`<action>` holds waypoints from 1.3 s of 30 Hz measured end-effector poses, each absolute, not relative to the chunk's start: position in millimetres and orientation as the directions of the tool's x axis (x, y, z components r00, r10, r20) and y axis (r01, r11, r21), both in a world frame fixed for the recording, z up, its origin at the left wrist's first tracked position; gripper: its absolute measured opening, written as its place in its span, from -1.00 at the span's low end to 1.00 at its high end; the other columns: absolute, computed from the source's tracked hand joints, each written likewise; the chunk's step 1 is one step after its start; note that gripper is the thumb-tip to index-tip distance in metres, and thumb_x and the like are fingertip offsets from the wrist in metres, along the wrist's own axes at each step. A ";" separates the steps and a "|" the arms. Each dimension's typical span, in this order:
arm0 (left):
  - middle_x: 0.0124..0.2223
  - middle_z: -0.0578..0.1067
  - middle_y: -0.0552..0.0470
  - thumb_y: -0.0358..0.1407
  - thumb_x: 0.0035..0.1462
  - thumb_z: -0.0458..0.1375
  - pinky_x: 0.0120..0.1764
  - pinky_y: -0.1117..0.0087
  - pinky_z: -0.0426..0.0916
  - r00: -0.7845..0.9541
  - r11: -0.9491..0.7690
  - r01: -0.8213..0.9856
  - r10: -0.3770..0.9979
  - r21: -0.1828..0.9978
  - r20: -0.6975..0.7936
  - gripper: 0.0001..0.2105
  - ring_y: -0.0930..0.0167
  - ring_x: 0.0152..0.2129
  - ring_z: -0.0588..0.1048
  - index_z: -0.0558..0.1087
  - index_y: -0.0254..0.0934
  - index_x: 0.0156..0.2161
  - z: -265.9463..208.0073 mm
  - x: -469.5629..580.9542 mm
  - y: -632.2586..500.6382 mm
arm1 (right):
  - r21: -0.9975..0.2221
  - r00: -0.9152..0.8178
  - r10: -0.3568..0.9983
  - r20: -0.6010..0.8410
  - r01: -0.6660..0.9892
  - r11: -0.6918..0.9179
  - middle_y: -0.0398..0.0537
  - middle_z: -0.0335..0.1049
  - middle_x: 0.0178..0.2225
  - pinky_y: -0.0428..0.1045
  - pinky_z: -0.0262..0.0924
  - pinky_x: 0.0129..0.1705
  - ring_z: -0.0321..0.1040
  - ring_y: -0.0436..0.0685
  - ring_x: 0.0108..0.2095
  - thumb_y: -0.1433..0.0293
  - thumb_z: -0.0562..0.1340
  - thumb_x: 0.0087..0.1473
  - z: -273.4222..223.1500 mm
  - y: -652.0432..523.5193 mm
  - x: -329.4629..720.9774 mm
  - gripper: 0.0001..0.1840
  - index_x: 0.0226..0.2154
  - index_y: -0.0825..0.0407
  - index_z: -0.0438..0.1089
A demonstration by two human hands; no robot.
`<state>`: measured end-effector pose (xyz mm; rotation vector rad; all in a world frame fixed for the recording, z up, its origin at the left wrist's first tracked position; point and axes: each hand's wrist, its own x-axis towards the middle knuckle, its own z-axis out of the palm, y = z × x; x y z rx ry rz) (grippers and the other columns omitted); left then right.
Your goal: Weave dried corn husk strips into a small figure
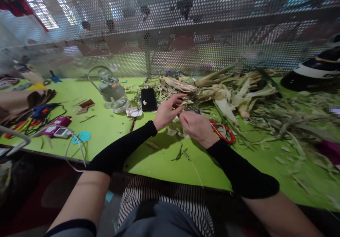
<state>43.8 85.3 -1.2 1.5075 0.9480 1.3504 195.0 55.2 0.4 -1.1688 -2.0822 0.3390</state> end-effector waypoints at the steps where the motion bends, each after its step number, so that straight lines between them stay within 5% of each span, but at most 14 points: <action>1: -0.34 0.51 0.13 -0.50 0.05 0.29 -0.32 0.53 0.31 0.109 -0.280 -0.043 0.953 0.959 0.283 -0.62 0.53 -0.43 0.45 0.49 -0.25 0.00 -0.8 42.6 87.3 | -0.488 -0.382 0.786 0.486 0.627 0.607 -0.11 0.22 -0.61 0.03 -0.13 -0.46 0.05 0.05 -0.57 0.20 0.13 0.21 2.3 54.4 197.2 -0.57 -0.63 -0.05 0.11; 4: -0.32 0.54 0.09 -0.50 0.12 0.24 -0.28 0.48 0.37 0.120 -0.039 -0.228 0.990 0.973 0.068 -0.66 0.52 -0.42 0.50 0.41 -0.29 0.02 2.7 36.5 92.8 | -0.415 -0.434 0.674 0.598 0.552 0.723 -0.14 0.24 -0.60 0.00 0.02 -0.41 0.12 0.05 -0.54 0.19 0.13 0.25 8.9 53.3 204.7 -0.58 -0.60 -0.05 0.21; 9: -0.32 0.59 0.04 -0.50 0.16 0.25 -0.16 0.38 0.45 0.312 0.202 -0.309 0.945 0.929 -0.102 -0.70 0.56 -0.47 0.53 0.37 -0.32 -0.01 8.1 30.9 91.9 | -0.671 0.038 0.775 0.631 0.529 0.520 -0.05 0.42 -0.29 0.02 0.22 -0.29 0.27 0.08 -0.40 0.16 0.25 0.18 9.8 67.1 213.0 -0.77 -0.28 -0.02 0.42; 15: -0.44 0.53 0.14 -0.51 0.19 0.23 -0.23 0.40 0.39 0.414 0.167 -0.191 0.907 0.967 -0.075 -0.56 0.54 -0.53 0.50 0.31 -0.36 0.16 9.9 38.9 82.0 | -0.908 -0.131 0.954 0.271 0.293 0.299 -0.09 0.49 -0.35 0.04 0.28 -0.21 0.36 0.08 -0.34 0.11 0.37 0.01 0.9 83.2 216.8 -0.64 -0.27 0.04 0.47; 21: -0.35 0.59 0.06 -0.53 0.11 0.30 -0.18 0.39 0.37 0.416 0.267 -0.262 0.899 0.927 -0.141 -0.56 0.54 -0.45 0.53 0.35 -0.35 0.08 1.9 47.8 77.3 | -0.952 -0.050 0.959 0.280 0.113 0.284 -0.21 0.42 -0.45 -0.04 0.22 -0.35 0.27 -0.01 -0.45 0.13 0.41 -0.07 -4.6 85.3 213.5 -0.67 -0.35 0.01 0.45; 27: -0.33 0.60 0.04 -0.42 0.19 0.26 -0.28 0.49 0.29 0.441 0.245 -0.160 0.885 0.956 -0.153 -0.96 0.57 -0.41 0.52 0.49 -0.36 -0.25 -5.8 58.4 74.1 | -0.963 0.020 0.964 0.267 -0.045 0.267 -0.19 0.51 -0.34 -0.07 0.25 -0.44 0.29 -0.03 -0.49 0.09 0.44 -0.09 -2.7 89.4 215.5 -0.56 -0.22 -0.06 0.40; 32: -0.35 0.59 0.07 -0.43 0.21 0.22 -0.31 0.52 0.27 0.310 0.126 -0.263 0.950 0.957 -0.039 -0.95 0.59 -0.46 0.48 0.55 -0.35 -0.25 -1.0 53.1 86.1 | -0.956 -0.052 0.955 0.292 -0.047 0.289 -0.11 0.56 -0.18 0.02 0.42 -0.19 0.49 0.07 -0.24 0.01 0.43 -0.07 -6.2 91.2 214.2 -0.48 -0.12 -0.08 0.41; 39: -0.37 0.57 0.09 -0.43 0.22 0.23 -0.31 0.53 0.27 0.283 0.171 -0.311 0.956 0.935 -0.081 -0.96 0.61 -0.48 0.46 0.53 -0.37 -0.25 0.3 50.9 91.4 | -0.965 0.009 0.968 0.252 -0.069 0.252 -0.09 0.61 -0.17 0.08 0.37 0.02 0.51 0.11 -0.13 0.04 0.46 -0.10 -14.4 92.4 209.8 -0.57 -0.23 -0.06 0.56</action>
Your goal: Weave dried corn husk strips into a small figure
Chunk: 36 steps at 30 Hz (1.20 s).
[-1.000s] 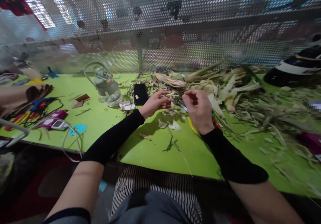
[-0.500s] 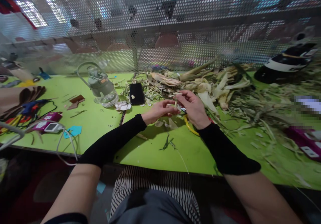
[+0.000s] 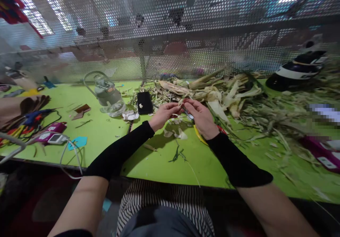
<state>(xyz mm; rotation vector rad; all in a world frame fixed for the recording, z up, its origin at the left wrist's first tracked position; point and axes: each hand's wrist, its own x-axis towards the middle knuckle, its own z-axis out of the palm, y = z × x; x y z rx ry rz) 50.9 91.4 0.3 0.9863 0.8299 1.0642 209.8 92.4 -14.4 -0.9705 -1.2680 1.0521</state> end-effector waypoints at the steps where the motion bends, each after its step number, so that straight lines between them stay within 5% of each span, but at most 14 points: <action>1: -0.36 0.57 0.09 -0.42 0.21 0.24 -0.30 0.53 0.27 0.281 0.176 -0.322 0.956 0.930 -0.084 -0.96 0.61 -0.47 0.46 0.52 -0.37 -0.25 -0.1 52.6 91.0 | -0.966 0.019 0.969 0.248 -0.072 0.248 -0.09 0.62 -0.16 0.07 0.37 0.02 0.51 0.11 -0.13 0.03 0.46 -0.10 -15.0 92.5 209.9 -0.57 -0.24 -0.06 0.57; 13: -0.37 0.52 0.07 -0.40 0.24 0.17 -0.31 0.46 0.30 0.340 0.063 -0.014 0.939 0.998 -0.054 -0.95 0.56 -0.48 0.42 0.45 -0.35 -0.28 -9.2 79.0 74.0 | -0.976 0.099 0.971 0.216 0.054 0.211 -0.14 0.52 -0.43 -0.05 0.23 -0.45 0.28 0.00 -0.50 -0.02 0.42 -0.13 -15.4 92.4 212.2 -0.56 -0.39 0.00 0.51; 17: -0.42 0.50 0.11 -0.44 0.24 0.16 -0.35 0.49 0.27 0.545 0.134 0.167 0.813 0.977 -0.205 -0.95 0.60 -0.55 0.36 0.46 -0.37 -0.27 -9.3 81.0 59.9 | -0.956 0.210 0.940 0.270 0.174 0.236 -0.10 0.55 -0.39 -0.04 0.24 -0.38 0.30 0.02 -0.45 0.00 0.34 -0.05 -12.0 107.7 230.9 -0.61 -0.39 -0.01 0.48; 22: -0.36 0.55 0.07 -0.38 0.26 0.18 -0.20 0.45 0.36 0.697 0.029 0.160 0.704 0.987 -0.134 -0.93 0.56 -0.43 0.45 0.48 -0.36 -0.25 -3.3 66.9 34.1 | -0.886 0.337 0.874 0.350 0.422 0.192 -0.03 0.56 -0.37 0.07 0.27 -0.11 0.41 0.15 -0.30 0.18 0.34 -0.05 3.8 137.0 282.1 -0.77 -0.45 0.01 0.49; 27: -0.28 0.60 0.00 -0.36 0.28 0.14 -0.15 0.41 0.39 0.689 -0.125 0.220 0.722 0.967 -0.063 -0.87 0.49 -0.36 0.51 0.51 -0.36 -0.16 -9.1 37.0 19.1 | -0.775 0.384 0.840 0.383 0.628 0.066 0.03 0.60 -0.38 0.13 0.26 -0.09 0.49 0.29 -0.25 0.28 0.31 -0.04 13.7 154.5 317.1 -0.84 -0.45 0.03 0.55; 31: -0.16 0.63 -0.05 -0.28 0.33 0.08 -0.13 0.37 0.42 0.599 -0.377 0.342 0.793 0.861 0.109 -0.79 0.41 -0.26 0.56 0.53 -0.30 -0.10 -23.9 22.5 25.6 | -0.686 0.343 0.852 0.395 0.727 0.025 0.09 0.64 -0.31 0.12 0.29 -0.11 0.53 0.33 -0.22 0.30 0.31 -0.01 16.7 161.4 312.2 -0.81 -0.41 0.06 0.59; 36: -0.17 0.63 -0.12 -0.27 0.36 0.03 -0.18 0.33 0.43 0.647 -0.622 0.549 0.739 0.558 0.188 -0.77 0.34 -0.28 0.57 0.52 -0.29 -0.11 -43.1 25.0 32.5 | -0.581 0.182 0.883 0.433 0.805 0.119 0.11 0.66 -0.18 0.11 0.32 -0.10 0.55 0.31 -0.20 0.26 0.26 0.09 27.4 167.0 276.3 -0.71 -0.23 0.07 0.62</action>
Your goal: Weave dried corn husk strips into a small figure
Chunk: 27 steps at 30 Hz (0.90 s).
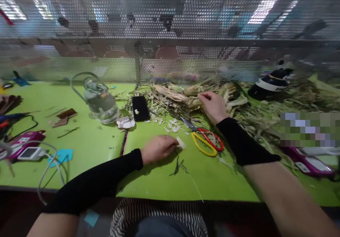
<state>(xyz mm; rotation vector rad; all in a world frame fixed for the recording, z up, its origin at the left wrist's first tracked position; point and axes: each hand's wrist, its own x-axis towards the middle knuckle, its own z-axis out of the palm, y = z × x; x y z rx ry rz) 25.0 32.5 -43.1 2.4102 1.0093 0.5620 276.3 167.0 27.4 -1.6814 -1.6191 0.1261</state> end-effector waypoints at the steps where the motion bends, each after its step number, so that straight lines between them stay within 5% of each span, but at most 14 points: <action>1: -0.17 0.62 -0.12 -0.25 0.37 0.03 -0.20 0.33 0.42 0.659 -0.642 0.560 0.728 0.525 0.187 -0.76 0.33 -0.28 0.57 0.51 -0.29 -0.10 -44.9 26.4 32.3 | -0.560 0.135 0.889 0.438 0.814 0.153 0.09 0.66 -0.18 0.10 0.33 -0.10 0.55 0.30 -0.20 0.25 0.26 0.11 28.9 168.3 266.0 -0.69 -0.20 0.06 0.62; 6: -0.16 0.61 -0.10 -0.29 0.35 0.04 -0.26 0.38 0.40 0.714 -0.698 0.562 0.680 0.443 0.166 -0.77 0.35 -0.28 0.57 0.50 -0.26 -0.02 -44.1 28.3 30.6 | -0.436 -0.103 0.914 0.393 0.854 0.283 0.06 0.66 -0.27 0.08 0.31 -0.14 0.53 0.26 -0.27 0.28 0.27 0.11 26.2 183.9 210.0 -0.74 -0.26 0.04 0.64; 15: -0.11 0.62 -0.12 -0.31 0.32 0.05 -0.25 0.36 0.36 0.756 -0.740 0.517 0.630 0.431 0.175 -0.75 0.32 -0.26 0.55 0.51 -0.24 -0.01 -43.6 28.7 31.8 | -0.272 -0.195 0.909 0.368 0.912 0.306 0.12 0.61 -0.34 0.07 0.24 -0.17 0.47 0.29 -0.23 0.42 0.27 0.00 41.5 229.1 152.8 -0.86 -0.45 0.03 0.58; 27: -0.08 0.62 -0.15 -0.32 0.32 0.03 -0.18 0.33 0.38 0.733 -0.709 0.542 0.661 0.451 0.160 -0.72 0.30 -0.21 0.55 0.53 -0.28 0.01 -40.6 26.3 33.4 | -0.266 -0.320 0.793 0.518 0.821 0.505 0.08 0.61 -0.28 0.09 0.24 -0.16 0.43 0.21 -0.33 0.23 0.20 0.18 88.6 146.2 168.1 -0.71 -0.33 0.02 0.60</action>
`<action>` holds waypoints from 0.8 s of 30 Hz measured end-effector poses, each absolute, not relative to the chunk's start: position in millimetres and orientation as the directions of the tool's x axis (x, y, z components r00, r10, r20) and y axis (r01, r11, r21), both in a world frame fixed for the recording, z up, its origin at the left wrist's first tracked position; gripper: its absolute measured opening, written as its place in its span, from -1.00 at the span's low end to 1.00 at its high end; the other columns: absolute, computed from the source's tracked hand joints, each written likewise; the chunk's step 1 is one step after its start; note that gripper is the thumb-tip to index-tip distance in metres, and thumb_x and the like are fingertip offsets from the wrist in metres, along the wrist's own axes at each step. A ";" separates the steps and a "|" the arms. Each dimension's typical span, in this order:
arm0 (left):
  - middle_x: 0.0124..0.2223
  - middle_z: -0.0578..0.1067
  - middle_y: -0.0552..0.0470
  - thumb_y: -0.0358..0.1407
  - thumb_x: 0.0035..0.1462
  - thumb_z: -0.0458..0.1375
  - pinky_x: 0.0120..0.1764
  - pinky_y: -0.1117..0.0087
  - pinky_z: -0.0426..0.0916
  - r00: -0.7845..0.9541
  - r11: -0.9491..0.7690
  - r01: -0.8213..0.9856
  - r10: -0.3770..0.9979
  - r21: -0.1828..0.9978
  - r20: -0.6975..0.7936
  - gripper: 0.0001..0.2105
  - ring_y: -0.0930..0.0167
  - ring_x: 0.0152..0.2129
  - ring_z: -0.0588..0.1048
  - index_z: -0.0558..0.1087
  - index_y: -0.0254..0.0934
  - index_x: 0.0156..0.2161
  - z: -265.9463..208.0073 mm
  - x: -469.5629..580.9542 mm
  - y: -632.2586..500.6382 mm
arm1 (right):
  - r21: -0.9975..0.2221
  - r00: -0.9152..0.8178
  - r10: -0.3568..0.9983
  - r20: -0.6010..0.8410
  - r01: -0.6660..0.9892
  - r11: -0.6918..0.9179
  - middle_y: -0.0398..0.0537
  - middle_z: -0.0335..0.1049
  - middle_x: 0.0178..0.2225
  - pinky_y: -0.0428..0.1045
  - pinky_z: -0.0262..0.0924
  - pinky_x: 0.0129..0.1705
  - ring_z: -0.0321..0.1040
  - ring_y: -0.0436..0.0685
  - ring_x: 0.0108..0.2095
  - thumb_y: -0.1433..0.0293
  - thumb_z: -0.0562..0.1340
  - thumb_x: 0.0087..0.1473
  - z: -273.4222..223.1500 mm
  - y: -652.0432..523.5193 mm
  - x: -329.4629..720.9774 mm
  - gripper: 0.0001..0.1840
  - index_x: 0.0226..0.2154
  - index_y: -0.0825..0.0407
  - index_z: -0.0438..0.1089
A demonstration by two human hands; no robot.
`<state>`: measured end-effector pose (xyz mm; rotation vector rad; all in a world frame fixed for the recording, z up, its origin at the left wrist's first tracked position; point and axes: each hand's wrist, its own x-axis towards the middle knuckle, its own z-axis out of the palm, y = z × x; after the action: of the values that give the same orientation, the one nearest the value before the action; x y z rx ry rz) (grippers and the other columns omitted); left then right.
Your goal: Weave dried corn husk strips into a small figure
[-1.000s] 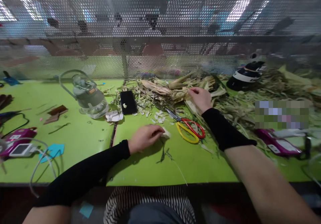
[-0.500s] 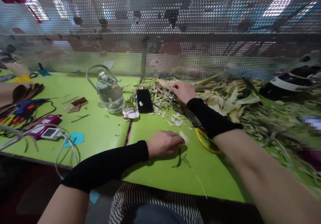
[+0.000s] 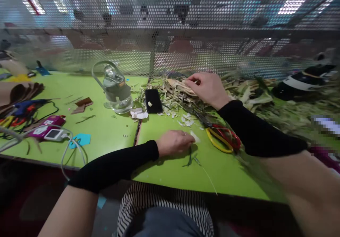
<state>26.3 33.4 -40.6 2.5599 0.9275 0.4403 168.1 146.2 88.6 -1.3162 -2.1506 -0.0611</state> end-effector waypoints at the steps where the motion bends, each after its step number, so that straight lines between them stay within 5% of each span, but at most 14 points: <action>1: -0.11 0.62 -0.15 -0.31 0.32 0.03 -0.18 0.34 0.38 0.713 -0.693 0.552 0.681 0.464 0.169 -0.73 0.31 -0.23 0.55 0.53 -0.28 -0.01 -41.2 25.8 33.6 | -0.257 -0.308 0.802 0.511 0.836 0.485 0.07 0.60 -0.29 0.09 0.23 -0.16 0.42 0.21 -0.34 0.23 0.21 0.17 88.0 139.5 175.7 -0.71 -0.34 0.02 0.60; 10: -0.13 0.63 -0.17 -0.27 0.37 -0.03 -0.15 0.29 0.42 0.636 -0.666 0.581 0.730 0.468 0.250 -0.71 0.32 -0.26 0.56 0.54 -0.30 -0.07 -46.5 19.7 34.4 | -0.298 -0.040 0.910 0.412 0.938 0.176 -0.01 0.52 -0.51 0.05 0.15 -0.31 0.38 0.19 -0.43 0.30 0.30 0.05 65.0 112.7 294.0 -0.83 -0.48 -0.01 0.55; 15: -0.15 0.64 -0.12 -0.28 0.36 0.00 -0.14 0.30 0.44 0.599 -0.665 0.585 0.740 0.465 0.305 -0.74 0.33 -0.25 0.58 0.54 -0.27 -0.08 -53.0 18.4 36.0 | -0.309 0.128 0.946 0.298 0.950 -0.032 0.01 0.54 -0.46 0.05 0.12 -0.28 0.39 0.17 -0.41 0.34 0.34 0.01 63.1 94.3 346.3 -0.88 -0.49 0.01 0.53; 24: -0.15 0.64 -0.15 -0.31 0.32 0.05 -0.13 0.28 0.47 0.561 -0.665 0.556 0.743 0.498 0.365 -0.78 0.32 -0.25 0.59 0.55 -0.30 -0.14 -52.9 19.7 37.5 | -0.422 0.200 0.961 0.193 0.901 -0.103 -0.06 0.40 -0.57 0.07 0.19 -0.31 0.37 0.23 -0.44 0.11 0.43 -0.17 6.6 101.6 342.3 -0.65 -0.55 -0.06 0.32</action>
<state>19.7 37.5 -52.9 2.4719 1.0662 0.8022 342.3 101.6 6.6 -2.0358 -1.7306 0.1789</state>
